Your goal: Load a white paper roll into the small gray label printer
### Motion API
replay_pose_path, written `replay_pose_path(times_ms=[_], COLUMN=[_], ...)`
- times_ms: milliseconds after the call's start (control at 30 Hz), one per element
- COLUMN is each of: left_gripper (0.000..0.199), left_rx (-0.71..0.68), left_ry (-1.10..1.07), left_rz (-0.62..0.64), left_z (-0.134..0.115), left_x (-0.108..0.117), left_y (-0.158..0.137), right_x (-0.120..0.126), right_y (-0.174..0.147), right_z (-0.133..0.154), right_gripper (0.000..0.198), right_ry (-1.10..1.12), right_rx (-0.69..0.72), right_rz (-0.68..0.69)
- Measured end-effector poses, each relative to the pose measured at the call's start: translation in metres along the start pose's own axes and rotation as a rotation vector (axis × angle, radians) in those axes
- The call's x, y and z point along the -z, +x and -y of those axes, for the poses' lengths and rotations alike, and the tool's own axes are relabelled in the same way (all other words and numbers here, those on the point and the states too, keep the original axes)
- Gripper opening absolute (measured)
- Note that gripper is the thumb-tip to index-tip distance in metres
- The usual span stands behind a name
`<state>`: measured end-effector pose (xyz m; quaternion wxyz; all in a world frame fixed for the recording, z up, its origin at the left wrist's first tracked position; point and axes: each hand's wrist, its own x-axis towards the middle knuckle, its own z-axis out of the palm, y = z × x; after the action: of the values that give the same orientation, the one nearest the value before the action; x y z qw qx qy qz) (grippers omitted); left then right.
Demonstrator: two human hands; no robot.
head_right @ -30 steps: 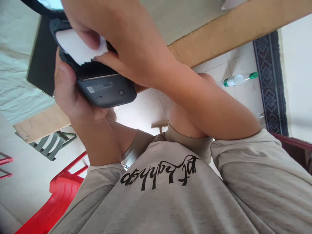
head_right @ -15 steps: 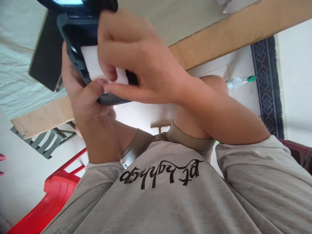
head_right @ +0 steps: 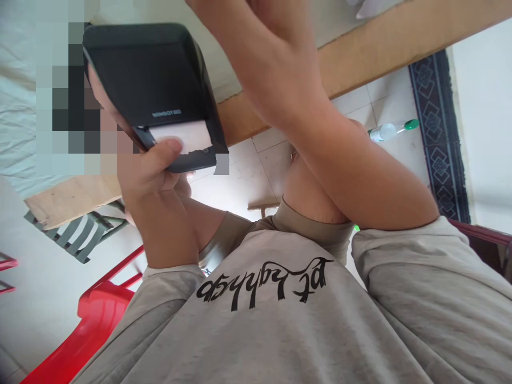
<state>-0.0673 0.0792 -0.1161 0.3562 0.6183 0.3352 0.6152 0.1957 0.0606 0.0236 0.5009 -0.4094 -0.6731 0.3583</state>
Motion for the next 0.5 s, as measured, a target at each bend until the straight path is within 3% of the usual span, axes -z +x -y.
replay_pose_path(times_ms=[67,100,200,233,300,367,400,500], left_gripper=[0.162,0.154,0.107,0.091,0.074,0.062,0.063,0.063], left_rx=[-0.042,-0.093,-0.014,0.005,-0.06,0.035,-0.009,0.035], left_ry=[-0.043,-0.107,-0.199,-0.197,-0.21,-0.169,-0.176,-0.212], left_rz=[0.136,0.075,0.011,0.056,0.154,0.039,0.046,-0.07], left_z=[-0.008,-0.017,-0.054,-0.065,-0.08,-0.084,-0.083,-0.073], left_x=[-0.011,-0.018,-0.041,-0.047,-0.055,-0.057,-0.057,-0.059], left_y=[-0.001,-0.002,-0.009,-0.012,-0.015,-0.017,-0.017,-0.017], right_x=[0.0,0.0,0.001,0.001,0.001,0.001,0.0,-0.004], right_y=[-0.002,-0.003,-0.007,-0.008,-0.008,-0.006,-0.005,-0.001], right_z=[-0.004,-0.006,-0.009,-0.009,-0.009,-0.009,-0.01,-0.018], right_gripper=[0.042,0.041,0.069,0.076,0.082,0.081,0.08,0.084], right_ry=[0.06,0.078,0.083,0.084,0.077,0.076,0.082,0.132], right_rx=[0.022,0.038,0.122,0.155,0.188,0.198,0.204,0.241], right_rz=[0.096,0.178,0.439,0.498,0.555,0.577,0.584,0.591])
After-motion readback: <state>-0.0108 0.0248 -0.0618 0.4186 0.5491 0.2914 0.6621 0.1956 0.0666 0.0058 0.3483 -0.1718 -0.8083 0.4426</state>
